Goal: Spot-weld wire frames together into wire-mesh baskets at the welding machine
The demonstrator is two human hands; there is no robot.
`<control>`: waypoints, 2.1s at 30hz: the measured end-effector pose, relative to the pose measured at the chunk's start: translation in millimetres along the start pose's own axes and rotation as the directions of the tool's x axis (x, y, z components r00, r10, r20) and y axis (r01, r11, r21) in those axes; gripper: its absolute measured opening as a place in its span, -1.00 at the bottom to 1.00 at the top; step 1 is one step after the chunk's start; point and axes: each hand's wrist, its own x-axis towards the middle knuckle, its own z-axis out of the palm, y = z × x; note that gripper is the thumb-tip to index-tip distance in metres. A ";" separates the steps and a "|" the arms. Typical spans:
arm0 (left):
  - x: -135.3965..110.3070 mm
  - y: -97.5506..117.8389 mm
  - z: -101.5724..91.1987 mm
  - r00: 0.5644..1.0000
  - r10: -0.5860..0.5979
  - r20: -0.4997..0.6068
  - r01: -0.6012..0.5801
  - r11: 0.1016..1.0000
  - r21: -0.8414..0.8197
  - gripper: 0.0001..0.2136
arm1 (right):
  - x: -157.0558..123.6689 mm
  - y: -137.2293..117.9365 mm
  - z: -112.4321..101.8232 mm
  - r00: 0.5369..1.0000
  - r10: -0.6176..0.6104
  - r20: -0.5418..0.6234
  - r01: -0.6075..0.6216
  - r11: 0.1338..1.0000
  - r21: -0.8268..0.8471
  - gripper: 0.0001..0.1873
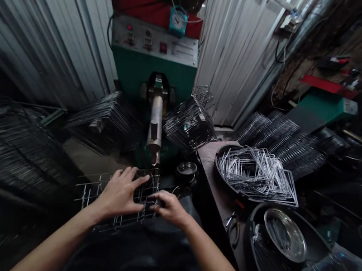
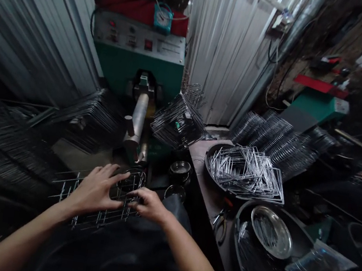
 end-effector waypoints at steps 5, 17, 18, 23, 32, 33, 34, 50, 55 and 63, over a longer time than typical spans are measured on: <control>1.3 -9.9 3.7 1.000 0.007 0.009 -0.007 1.000 -0.009 -0.33 | 8.4 11.1 9.3 0.988 -0.129 -0.084 0.114 0.981 -0.160 -0.83; 13.6 -26.5 0.4 1.000 0.004 0.029 -0.002 0.997 -0.076 -0.32 | 24.9 12.9 12.6 0.983 -0.150 -0.107 0.116 0.955 -0.274 -0.84; 16.2 -26.8 -0.7 0.999 -0.005 0.038 0.007 0.997 -0.078 -0.32 | 27.6 13.7 11.2 0.983 -0.149 -0.109 0.114 0.953 -0.280 -0.84; 24.2 -27.7 -2.8 0.998 -0.026 0.054 0.030 0.997 -0.073 -0.34 | 35.9 13.9 3.7 0.986 -0.146 -0.084 0.116 0.949 -0.294 -0.87; 25.7 -25.5 -0.4 0.997 -0.059 0.048 0.061 0.998 -0.029 -0.33 | 39.7 13.2 -3.3 0.984 -0.166 -0.060 0.146 0.955 -0.258 -0.86; 26.6 -25.3 -0.6 0.997 -0.061 0.054 0.063 0.998 -0.024 -0.34 | 40.2 13.5 -3.8 0.986 -0.157 -0.053 0.138 0.956 -0.257 -0.85; 27.2 -25.1 -0.9 0.996 -0.062 0.060 0.063 0.998 -0.023 -0.34 | 40.3 13.7 -4.0 0.988 -0.147 -0.051 0.130 0.958 -0.258 -0.85; 58.1 -37.2 -1.1 0.979 -0.161 0.125 0.167 0.985 -0.041 -0.32 | 71.9 24.2 -10.6 0.955 -0.215 -0.206 0.169 0.961 -0.219 -0.90; 52.8 -36.5 6.0 0.982 -0.165 0.096 0.172 0.983 -0.065 -0.30 | 57.4 17.1 -8.2 0.939 -0.156 -0.307 0.111 0.981 -0.156 -0.78; 66.8 -48.4 8.5 0.970 -0.216 0.114 0.229 0.966 -0.119 -0.28 | -48.9 64.7 1.5 0.817 0.377 -0.437 -0.395 0.917 0.051 -0.83</control>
